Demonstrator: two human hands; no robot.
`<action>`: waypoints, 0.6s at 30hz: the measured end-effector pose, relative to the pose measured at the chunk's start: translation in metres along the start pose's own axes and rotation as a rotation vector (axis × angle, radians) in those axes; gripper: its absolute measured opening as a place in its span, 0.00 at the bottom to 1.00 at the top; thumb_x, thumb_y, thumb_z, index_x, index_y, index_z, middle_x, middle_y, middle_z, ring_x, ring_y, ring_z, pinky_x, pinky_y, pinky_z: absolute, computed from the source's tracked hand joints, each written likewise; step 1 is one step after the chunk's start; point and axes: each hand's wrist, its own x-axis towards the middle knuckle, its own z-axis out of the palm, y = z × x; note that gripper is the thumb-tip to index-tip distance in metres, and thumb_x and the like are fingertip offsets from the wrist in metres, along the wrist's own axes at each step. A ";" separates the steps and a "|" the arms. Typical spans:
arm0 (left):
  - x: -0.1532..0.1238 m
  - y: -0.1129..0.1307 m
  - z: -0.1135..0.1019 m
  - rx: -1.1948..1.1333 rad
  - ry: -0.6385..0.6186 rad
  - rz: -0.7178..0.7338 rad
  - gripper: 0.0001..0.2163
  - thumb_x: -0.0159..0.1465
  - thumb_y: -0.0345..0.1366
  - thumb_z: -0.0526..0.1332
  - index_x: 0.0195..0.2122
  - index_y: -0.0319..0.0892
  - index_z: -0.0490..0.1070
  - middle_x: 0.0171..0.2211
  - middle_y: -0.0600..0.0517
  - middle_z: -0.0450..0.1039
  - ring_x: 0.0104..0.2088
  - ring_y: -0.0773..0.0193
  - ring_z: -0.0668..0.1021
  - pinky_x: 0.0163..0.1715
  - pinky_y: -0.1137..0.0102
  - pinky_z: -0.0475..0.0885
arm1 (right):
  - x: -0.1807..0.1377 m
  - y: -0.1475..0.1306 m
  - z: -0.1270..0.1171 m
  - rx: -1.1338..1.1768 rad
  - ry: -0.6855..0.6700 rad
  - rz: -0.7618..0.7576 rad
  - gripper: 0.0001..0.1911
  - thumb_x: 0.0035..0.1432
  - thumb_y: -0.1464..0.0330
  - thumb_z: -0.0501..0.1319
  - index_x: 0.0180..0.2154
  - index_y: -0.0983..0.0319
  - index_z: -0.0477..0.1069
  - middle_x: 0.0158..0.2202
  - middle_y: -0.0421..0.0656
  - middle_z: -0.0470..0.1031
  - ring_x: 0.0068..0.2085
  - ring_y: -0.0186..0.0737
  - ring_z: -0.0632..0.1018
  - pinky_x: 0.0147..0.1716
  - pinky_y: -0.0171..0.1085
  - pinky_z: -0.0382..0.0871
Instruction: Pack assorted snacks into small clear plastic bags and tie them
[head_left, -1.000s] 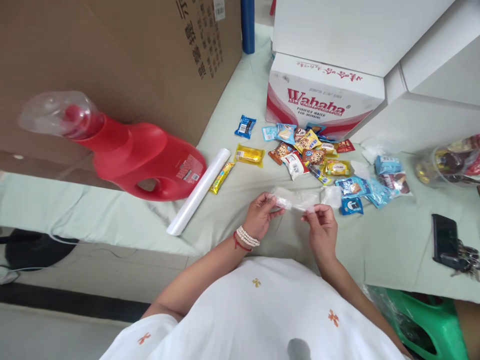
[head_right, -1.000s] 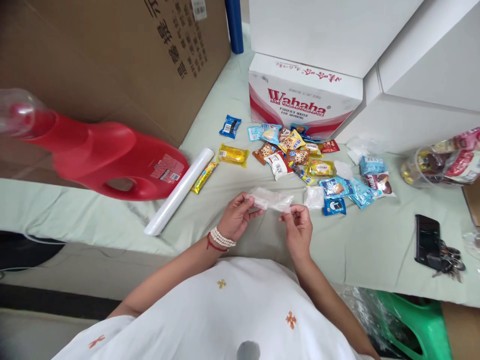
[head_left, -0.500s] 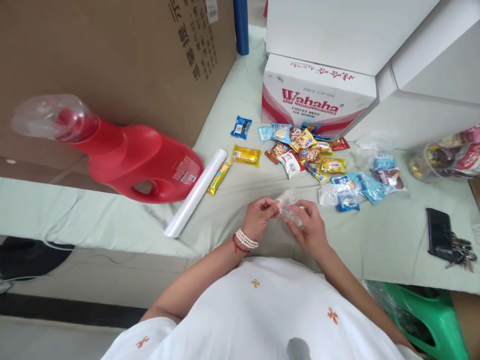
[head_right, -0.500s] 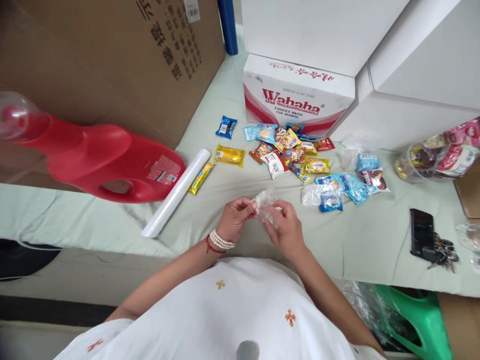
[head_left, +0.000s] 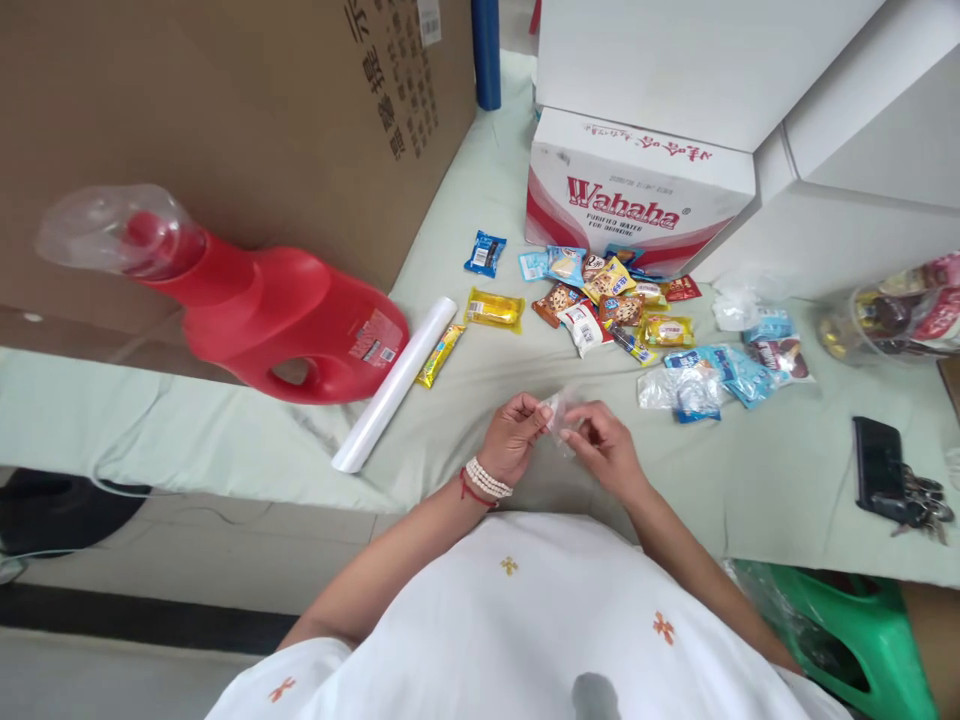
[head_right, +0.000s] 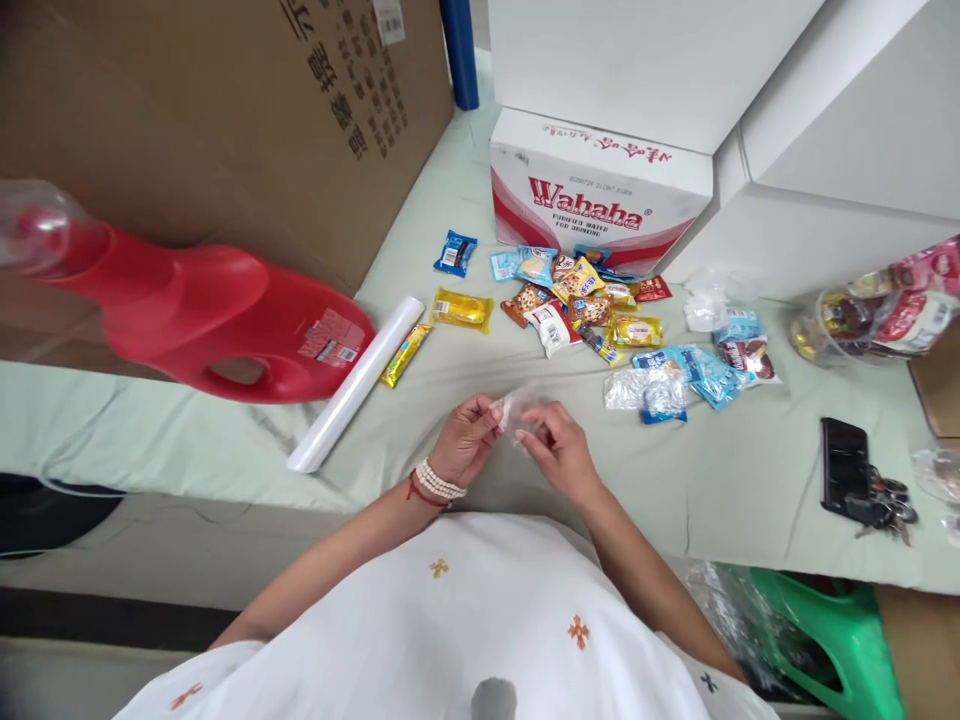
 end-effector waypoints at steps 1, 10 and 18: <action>0.000 0.000 0.002 -0.001 -0.010 -0.003 0.24 0.46 0.50 0.79 0.26 0.41 0.66 0.22 0.60 0.67 0.25 0.74 0.68 0.29 0.75 0.65 | 0.000 0.000 0.000 -0.031 -0.027 -0.022 0.11 0.62 0.57 0.64 0.38 0.58 0.75 0.32 0.40 0.71 0.29 0.35 0.68 0.31 0.35 0.65; 0.004 -0.003 -0.016 0.045 0.049 -0.059 0.23 0.46 0.48 0.79 0.26 0.41 0.67 0.23 0.59 0.67 0.26 0.72 0.67 0.29 0.74 0.64 | 0.020 0.052 -0.116 -0.866 0.462 0.193 0.25 0.55 0.56 0.67 0.52 0.58 0.76 0.55 0.52 0.71 0.35 0.40 0.72 0.33 0.39 0.66; -0.010 0.014 -0.032 -0.004 0.034 0.037 0.17 0.51 0.40 0.75 0.23 0.41 0.66 0.40 0.49 0.75 0.43 0.60 0.77 0.42 0.67 0.71 | 0.035 0.037 -0.099 -0.617 0.523 -0.150 0.14 0.63 0.62 0.57 0.42 0.60 0.79 0.46 0.51 0.77 0.47 0.48 0.76 0.48 0.46 0.70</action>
